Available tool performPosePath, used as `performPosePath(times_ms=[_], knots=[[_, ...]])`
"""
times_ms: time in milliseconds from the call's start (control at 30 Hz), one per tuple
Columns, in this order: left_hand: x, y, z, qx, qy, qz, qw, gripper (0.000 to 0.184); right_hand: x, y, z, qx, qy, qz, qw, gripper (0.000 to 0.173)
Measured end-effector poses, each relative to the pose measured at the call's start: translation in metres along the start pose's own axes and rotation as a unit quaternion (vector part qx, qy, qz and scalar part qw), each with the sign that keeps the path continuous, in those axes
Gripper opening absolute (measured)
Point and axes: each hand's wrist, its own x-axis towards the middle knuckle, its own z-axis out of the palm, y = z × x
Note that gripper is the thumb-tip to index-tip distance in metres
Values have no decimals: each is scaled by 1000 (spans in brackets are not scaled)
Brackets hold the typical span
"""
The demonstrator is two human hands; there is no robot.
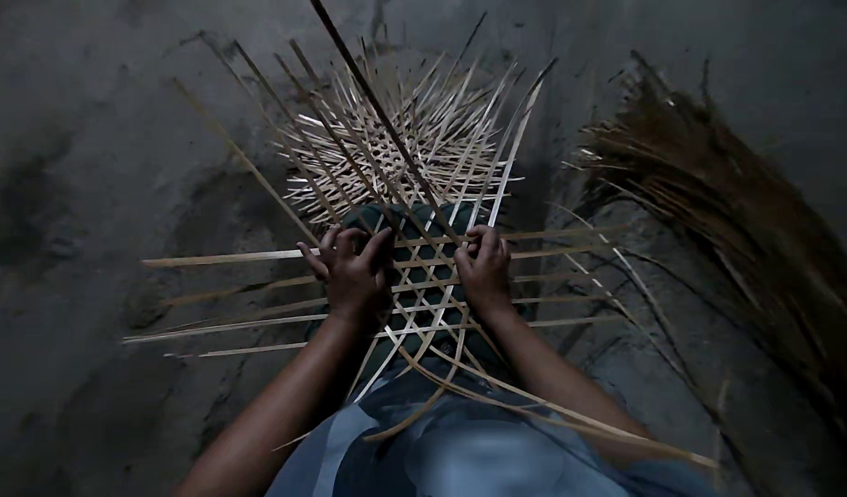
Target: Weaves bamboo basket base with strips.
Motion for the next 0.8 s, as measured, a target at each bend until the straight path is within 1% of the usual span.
performPosePath(times_ms=[167, 233, 300, 367, 433, 533, 633, 800], knots=[[-2, -3, 0, -18, 36, 5, 999, 37, -1, -3, -2, -15, -3, -10, 1000, 36], [-4, -3, -2, -28, 42, 7, 999, 41, -2, -6, -7, -54, 9, -51, 997, 35], [-5, -1, -4, -25, 49, 9, 998, 39, -2, -7, -12, -94, 17, -120, 988, 37], [-7, 0, -5, -21, 53, 10, 998, 37, -1, -4, -15, -106, -18, -178, 978, 39], [-8, -1, -3, -17, 55, 11, 998, 37, 0, 0, -14, -94, -50, -205, 973, 40], [-7, -4, 1, -11, 58, 18, 998, 35, 1, 1, -12, -64, -68, -197, 976, 44], [-5, -2, 2, -2, 41, 10, 999, 31, 1, 4, -11, -43, -77, -177, 980, 48], [-3, -4, 7, 20, 17, 9, 1000, 33, 6, 12, -1, -40, -70, -165, 983, 47]])
